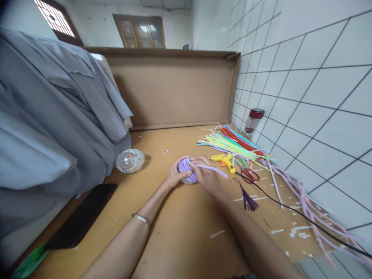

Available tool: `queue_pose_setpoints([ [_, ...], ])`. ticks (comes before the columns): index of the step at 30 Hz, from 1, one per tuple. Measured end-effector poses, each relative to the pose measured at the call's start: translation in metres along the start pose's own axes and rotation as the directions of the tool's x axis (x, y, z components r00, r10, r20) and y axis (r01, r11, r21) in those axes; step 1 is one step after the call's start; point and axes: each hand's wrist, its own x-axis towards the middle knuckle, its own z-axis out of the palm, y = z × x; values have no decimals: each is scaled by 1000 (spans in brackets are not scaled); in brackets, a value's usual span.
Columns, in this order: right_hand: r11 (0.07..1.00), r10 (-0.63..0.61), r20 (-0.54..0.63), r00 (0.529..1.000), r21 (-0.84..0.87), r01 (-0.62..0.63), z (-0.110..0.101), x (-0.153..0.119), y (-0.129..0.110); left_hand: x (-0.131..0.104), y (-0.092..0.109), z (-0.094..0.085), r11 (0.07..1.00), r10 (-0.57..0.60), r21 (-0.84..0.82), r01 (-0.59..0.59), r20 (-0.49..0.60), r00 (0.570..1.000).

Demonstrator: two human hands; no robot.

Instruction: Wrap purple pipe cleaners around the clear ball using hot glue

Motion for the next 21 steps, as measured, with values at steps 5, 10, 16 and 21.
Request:
queue_pose_setpoints([
  [5, 1000, 24, -1, 1000, 11, -24, 1, -1, 2, 1, 0, 0, 999, 40, 20, -40, -3, 999],
  [10, 1000, 9, -10, 1000, -2, -9, 1, -1, 2, 2, 0, 0, 985, 143, 101, -139, -40, 989],
  [16, 1000, 22, -9, 1000, 4, -22, 2, -2, 5, 0, 0, 2, 982, 158, 118, -150, -56, 986],
  [21, 1000, 3, -13, 1000, -8, -3, 1, -2, 6, -1, 2, 3, 981, 166, 112, -159, -59, 984],
])
